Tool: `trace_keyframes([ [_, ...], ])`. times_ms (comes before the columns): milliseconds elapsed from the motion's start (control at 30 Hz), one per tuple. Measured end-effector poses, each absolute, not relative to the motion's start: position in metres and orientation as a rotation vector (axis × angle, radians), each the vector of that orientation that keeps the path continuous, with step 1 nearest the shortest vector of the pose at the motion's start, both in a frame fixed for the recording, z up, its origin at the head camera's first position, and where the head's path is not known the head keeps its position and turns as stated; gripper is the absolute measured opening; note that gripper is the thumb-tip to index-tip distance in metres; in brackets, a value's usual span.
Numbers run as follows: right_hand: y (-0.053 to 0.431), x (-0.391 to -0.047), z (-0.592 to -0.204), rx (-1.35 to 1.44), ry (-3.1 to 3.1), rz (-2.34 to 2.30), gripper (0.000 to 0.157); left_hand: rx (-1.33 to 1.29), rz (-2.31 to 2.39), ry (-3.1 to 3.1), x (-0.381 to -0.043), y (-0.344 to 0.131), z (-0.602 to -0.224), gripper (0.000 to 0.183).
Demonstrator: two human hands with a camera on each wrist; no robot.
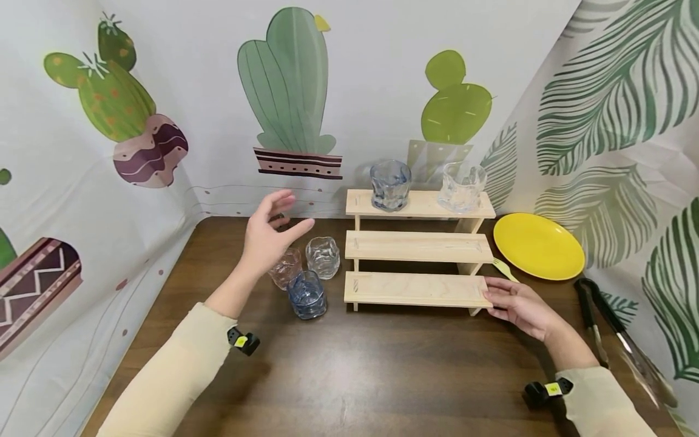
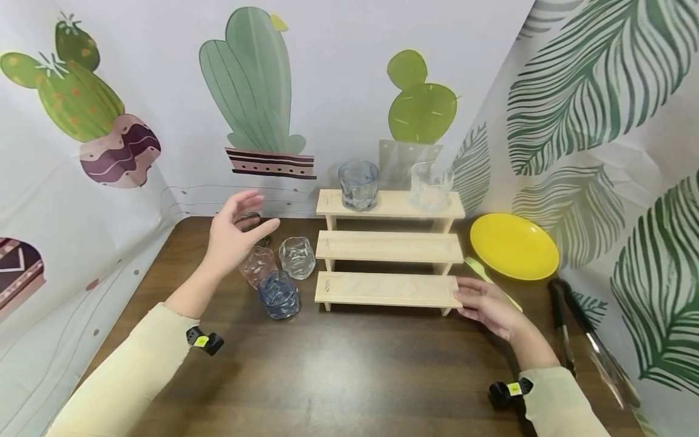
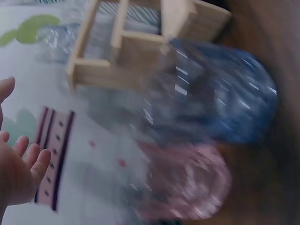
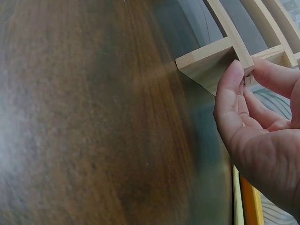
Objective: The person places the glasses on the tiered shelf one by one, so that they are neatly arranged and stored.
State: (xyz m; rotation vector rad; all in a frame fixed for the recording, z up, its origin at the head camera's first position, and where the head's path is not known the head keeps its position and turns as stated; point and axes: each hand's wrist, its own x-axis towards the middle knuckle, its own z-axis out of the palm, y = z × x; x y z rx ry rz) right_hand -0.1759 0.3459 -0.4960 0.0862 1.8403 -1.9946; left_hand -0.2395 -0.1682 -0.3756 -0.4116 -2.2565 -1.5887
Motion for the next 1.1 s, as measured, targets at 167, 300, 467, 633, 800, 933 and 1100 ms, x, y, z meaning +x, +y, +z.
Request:
trace_keyframes([
  [167, 0.346, -0.176, -0.496, 0.079, 1.836, -1.996, 0.054, -0.345, -1.564, -2.304, -0.219, -0.191, -0.390, 0.063],
  [300, 0.346, -0.176, -0.496, 0.075, 1.830, -1.997, 0.055, -0.298, -1.557, -2.341, -0.209, -0.206, -0.410, 0.064],
  [467, 0.346, -0.176, -0.497, 0.069, 1.824, -2.004, 0.051, -0.249, -1.549, -2.382, -0.205, -0.220, -0.438, 0.065],
  [633, 0.347, -0.176, -0.498, 0.069, 1.818, -2.012, 0.046, -0.224, -1.551, -2.413, -0.214, -0.233, -0.475, 0.070],
  [800, 0.347, -0.176, -0.499, 0.068, 1.818, -2.010, 0.049, -0.214, -1.552, -2.447, -0.219, -0.239, -0.500, 0.077],
  [933, 0.347, -0.176, -0.499, 0.072, 1.824, -2.009, 0.052, -0.235, -1.547, -2.451, -0.221, -0.238, -0.508, 0.083],
  [1100, 0.348, -0.176, -0.501, 0.068, 1.810, -2.028, 0.041, -0.279, -1.522, -2.467, -0.224, -0.236, -0.515, 0.088],
])
